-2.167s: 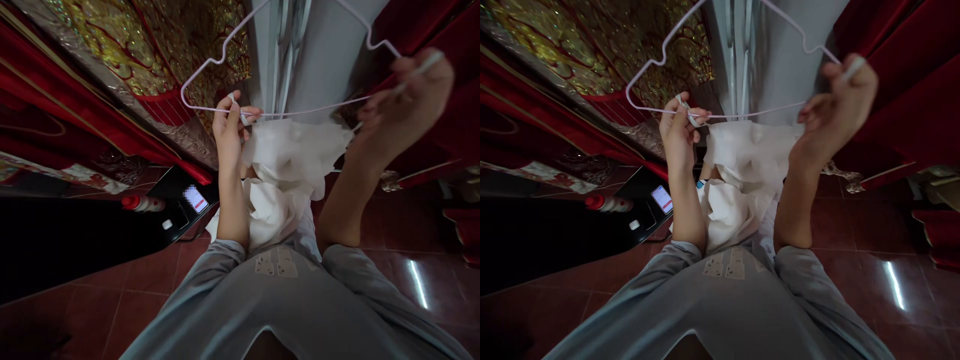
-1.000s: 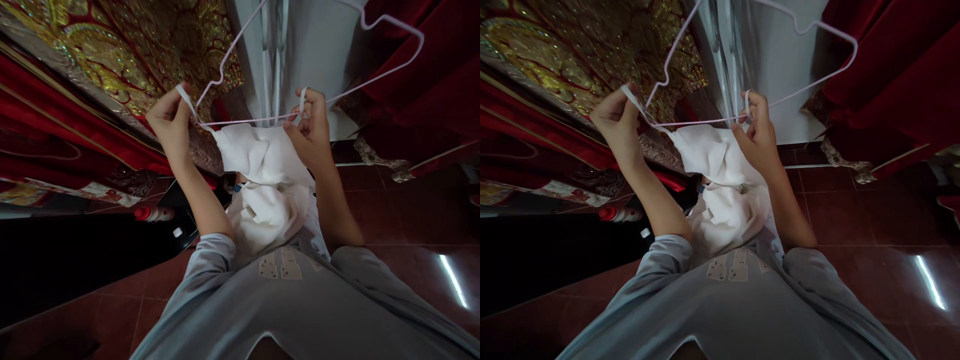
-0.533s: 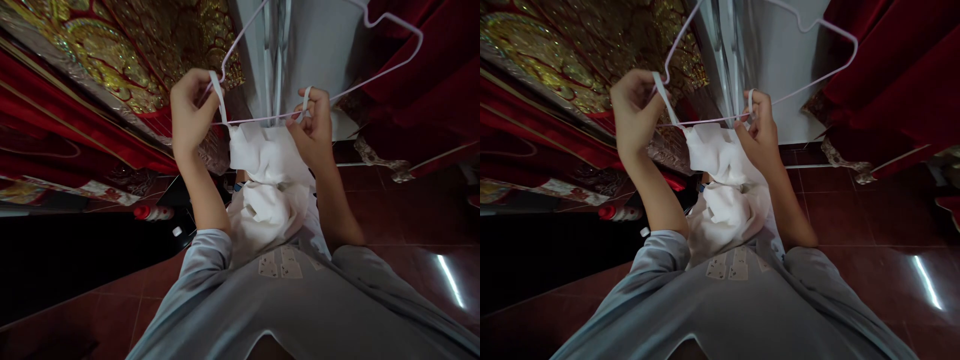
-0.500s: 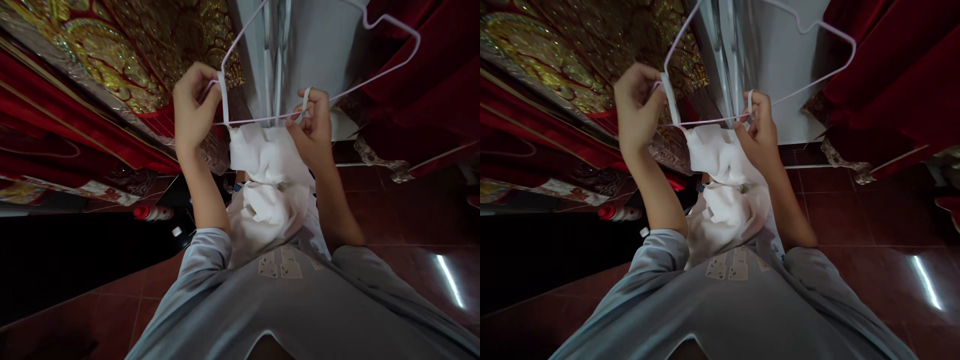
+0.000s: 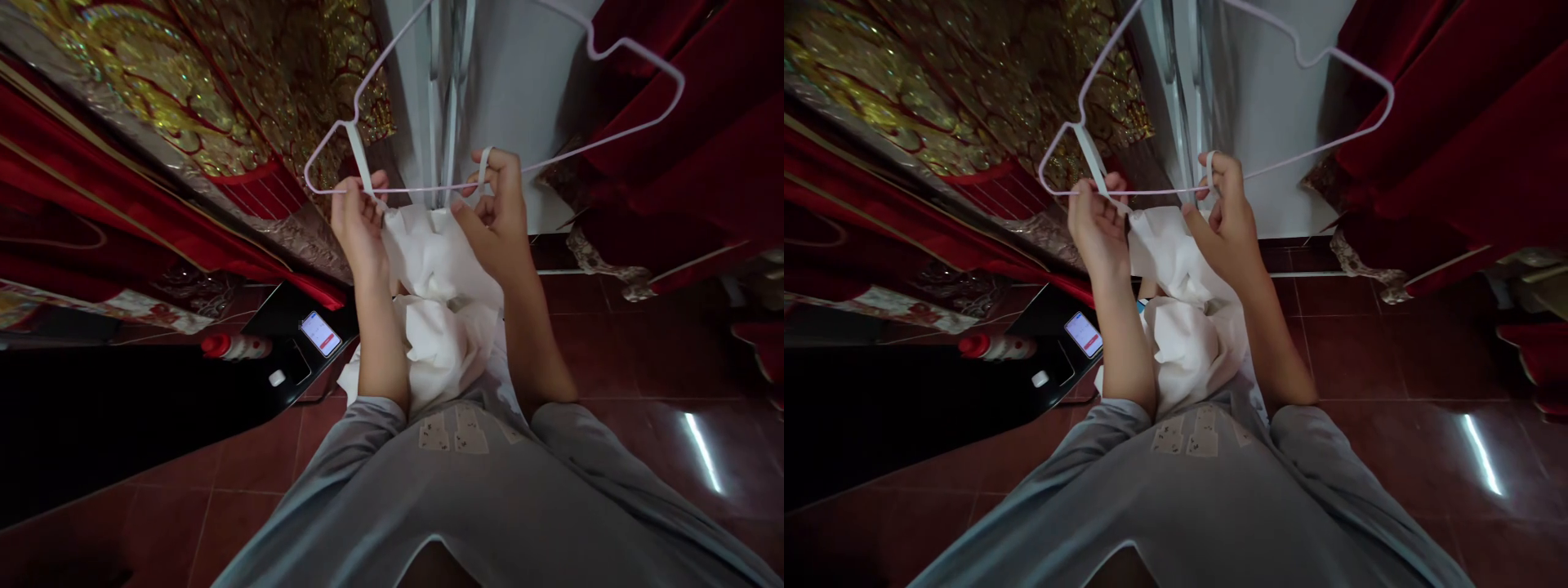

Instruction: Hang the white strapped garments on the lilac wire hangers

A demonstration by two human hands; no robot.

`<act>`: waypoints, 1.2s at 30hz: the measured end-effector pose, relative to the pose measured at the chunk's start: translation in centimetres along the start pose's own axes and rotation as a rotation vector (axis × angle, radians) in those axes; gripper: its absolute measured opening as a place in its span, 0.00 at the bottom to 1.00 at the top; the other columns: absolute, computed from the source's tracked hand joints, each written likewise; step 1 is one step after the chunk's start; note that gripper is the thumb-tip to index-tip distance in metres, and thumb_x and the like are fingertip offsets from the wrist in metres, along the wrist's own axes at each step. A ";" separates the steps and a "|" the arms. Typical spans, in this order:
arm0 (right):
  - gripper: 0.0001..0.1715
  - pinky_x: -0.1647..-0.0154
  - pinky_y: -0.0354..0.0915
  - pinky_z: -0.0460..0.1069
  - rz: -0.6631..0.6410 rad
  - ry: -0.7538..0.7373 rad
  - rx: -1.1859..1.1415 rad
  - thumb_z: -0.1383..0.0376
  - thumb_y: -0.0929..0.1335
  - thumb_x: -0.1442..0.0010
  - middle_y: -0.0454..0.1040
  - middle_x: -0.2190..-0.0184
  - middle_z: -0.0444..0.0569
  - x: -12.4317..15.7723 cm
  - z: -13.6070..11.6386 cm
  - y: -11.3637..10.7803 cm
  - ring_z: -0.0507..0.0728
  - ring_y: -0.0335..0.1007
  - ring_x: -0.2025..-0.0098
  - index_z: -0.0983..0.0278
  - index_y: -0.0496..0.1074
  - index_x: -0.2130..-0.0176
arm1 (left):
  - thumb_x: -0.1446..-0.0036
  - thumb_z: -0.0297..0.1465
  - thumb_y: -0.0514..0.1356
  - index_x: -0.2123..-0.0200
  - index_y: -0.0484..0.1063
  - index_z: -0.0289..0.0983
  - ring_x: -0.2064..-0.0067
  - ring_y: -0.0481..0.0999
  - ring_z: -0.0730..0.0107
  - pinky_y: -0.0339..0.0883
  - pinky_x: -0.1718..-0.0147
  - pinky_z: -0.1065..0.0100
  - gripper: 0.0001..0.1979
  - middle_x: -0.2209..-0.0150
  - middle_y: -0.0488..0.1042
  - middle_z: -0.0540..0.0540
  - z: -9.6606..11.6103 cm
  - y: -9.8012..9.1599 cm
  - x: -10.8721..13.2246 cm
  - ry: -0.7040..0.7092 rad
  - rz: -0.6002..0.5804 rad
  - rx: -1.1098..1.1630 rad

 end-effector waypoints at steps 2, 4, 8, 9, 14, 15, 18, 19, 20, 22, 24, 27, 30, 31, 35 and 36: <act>0.25 0.77 0.60 0.46 0.004 -0.042 -0.057 0.53 0.67 0.38 0.70 0.56 0.44 -0.2 -0.7 -0.4 0.47 0.57 0.77 0.49 0.61 0.43 | 0.24 0.30 0.48 0.65 0.64 0.44 0.55 0.76 0.62 0.68 0.54 0.60 0.13 0.65 0.78 0.49 -0.3 1.0 0.9 0.012 -0.017 -0.014; 0.20 0.78 0.59 0.47 0.076 -0.106 -0.123 0.54 0.65 0.36 0.72 0.53 0.45 -0.8 -1.4 -2.1 0.47 0.60 0.76 0.50 0.67 0.44 | 0.24 0.30 0.46 0.65 0.64 0.44 0.58 0.76 0.63 0.68 0.52 0.60 0.15 0.67 0.77 0.50 0.2 1.7 1.2 0.055 -0.046 -0.006; 0.15 0.67 0.70 0.46 0.452 -0.321 -0.161 0.69 0.64 0.35 0.76 0.54 0.43 -1.5 -2.5 -9.9 0.48 0.73 0.68 0.57 0.76 0.54 | 0.24 0.26 0.45 0.66 0.64 0.43 0.60 0.77 0.63 0.68 0.54 0.61 0.17 0.70 0.77 0.50 1.6 1.4 0.6 0.127 -0.061 -0.016; 0.16 0.57 0.72 0.47 0.532 -0.385 -0.136 0.73 0.64 0.37 0.77 0.57 0.41 -1.5 -2.7 -11.8 0.49 0.75 0.62 0.58 0.78 0.57 | 0.24 0.26 0.45 0.66 0.64 0.42 0.61 0.77 0.63 0.69 0.55 0.61 0.17 0.71 0.76 0.50 1.9 1.2 0.4 0.140 -0.056 -0.020; 0.12 0.38 0.66 0.53 0.583 -0.423 -0.006 0.75 0.70 0.44 0.77 0.64 0.38 -3.0 -1.8 -16.0 0.51 0.75 0.50 0.58 0.78 0.66 | 0.27 0.32 0.52 0.67 0.65 0.45 0.61 0.78 0.59 0.69 0.60 0.61 0.12 0.70 0.77 0.50 2.2 0.8 0.1 0.155 -0.063 -0.040; 0.11 0.38 0.66 0.54 0.559 -0.393 -0.018 0.75 0.71 0.45 0.77 0.63 0.39 -3.5 -1.4 -15.9 0.52 0.75 0.50 0.58 0.78 0.66 | 0.27 0.32 0.52 0.67 0.65 0.45 0.62 0.78 0.59 0.69 0.60 0.61 0.12 0.69 0.77 0.50 2.2 0.9 0.1 0.155 -0.068 -0.042; 0.12 0.40 0.68 0.53 0.451 -0.333 -0.058 0.74 0.73 0.47 0.77 0.60 0.43 -5.1 -0.4 -14.7 0.53 0.75 0.49 0.61 0.78 0.63 | 0.27 0.29 0.49 0.66 0.65 0.45 0.64 0.77 0.60 0.69 0.61 0.62 0.13 0.70 0.77 0.49 2.2 1.0 0.1 0.162 -0.092 -0.042; 0.13 0.42 0.70 0.52 0.435 -0.324 -0.076 0.75 0.73 0.47 0.77 0.60 0.43 -5.5 -0.1 -14.4 0.53 0.75 0.50 0.61 0.77 0.62 | 0.27 0.28 0.48 0.66 0.64 0.45 0.64 0.77 0.60 0.68 0.61 0.62 0.14 0.70 0.77 0.49 2.2 1.0 0.1 0.163 -0.106 -0.043; 0.14 0.45 0.71 0.50 0.429 -0.313 -0.089 0.76 0.73 0.48 0.77 0.61 0.44 -5.9 0.2 -14.3 0.52 0.76 0.53 0.61 0.76 0.62 | 0.27 0.27 0.48 0.66 0.65 0.45 0.65 0.77 0.60 0.68 0.62 0.62 0.14 0.70 0.77 0.49 2.3 1.1 0.1 0.165 -0.122 -0.044; 0.14 0.51 0.73 0.47 0.471 -0.268 -0.094 0.78 0.72 0.48 0.77 0.63 0.44 -6.2 1.1 -14.9 0.50 0.76 0.59 0.62 0.76 0.64 | 0.26 0.28 0.48 0.66 0.65 0.44 0.64 0.77 0.60 0.68 0.62 0.62 0.14 0.69 0.77 0.48 2.5 1.1 0.1 0.171 -0.150 -0.046; 0.15 0.55 0.72 0.45 0.531 -0.205 -0.095 0.80 0.71 0.47 0.76 0.66 0.43 -6.2 2.1 -15.9 0.49 0.75 0.63 0.61 0.76 0.65 | 0.26 0.28 0.49 0.66 0.66 0.44 0.63 0.77 0.60 0.68 0.61 0.61 0.15 0.69 0.78 0.48 2.7 1.1 0.1 0.176 -0.170 -0.025; 0.15 0.60 0.70 0.43 0.558 -0.152 -0.138 0.81 0.71 0.49 0.75 0.69 0.42 -5.8 3.2 -17.0 0.48 0.72 0.67 0.61 0.77 0.67 | 0.26 0.29 0.52 0.67 0.69 0.44 0.63 0.77 0.59 0.68 0.60 0.60 0.14 0.68 0.78 0.47 2.5 1.0 0.1 0.147 -0.171 0.027; 0.13 0.63 0.68 0.42 0.503 -0.160 -0.176 0.79 0.71 0.49 0.74 0.71 0.43 -6.0 2.9 -16.5 0.47 0.71 0.69 0.62 0.77 0.69 | 0.28 0.34 0.57 0.68 0.70 0.45 0.62 0.78 0.56 0.69 0.59 0.60 0.12 0.68 0.78 0.47 1.7 0.5 0.0 0.086 -0.109 0.023; 0.12 0.63 0.67 0.43 0.469 -0.175 -0.171 0.79 0.72 0.49 0.74 0.71 0.43 -6.2 2.4 -16.0 0.47 0.70 0.69 0.62 0.77 0.69 | 0.28 0.34 0.56 0.69 0.70 0.46 0.61 0.78 0.56 0.70 0.59 0.60 0.13 0.68 0.78 0.48 1.6 0.4 -0.1 0.070 -0.088 0.006; 0.08 0.64 0.65 0.43 0.305 -0.291 -0.065 0.74 0.74 0.51 0.72 0.72 0.45 -7.5 -1.3 -13.3 0.47 0.66 0.69 0.64 0.77 0.69 | 0.25 0.29 0.50 0.68 0.68 0.44 0.61 0.79 0.60 0.71 0.59 0.63 0.16 0.69 0.78 0.49 1.2 0.4 -0.1 0.029 -0.064 -0.035; 0.08 0.64 0.64 0.43 0.280 -0.313 -0.025 0.74 0.74 0.51 0.71 0.72 0.45 -7.8 -2.1 -12.9 0.46 0.65 0.69 0.65 0.77 0.68 | 0.25 0.29 0.50 0.68 0.67 0.44 0.61 0.79 0.60 0.71 0.59 0.63 0.16 0.69 0.78 0.48 1.2 0.4 -0.1 0.019 -0.056 -0.035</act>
Point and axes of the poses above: each hand's wrist, its own x-axis away from the middle knuckle, its own y-axis out of the palm, z = x × y, the point moved 10 cm from there along -x, towards the middle knuckle
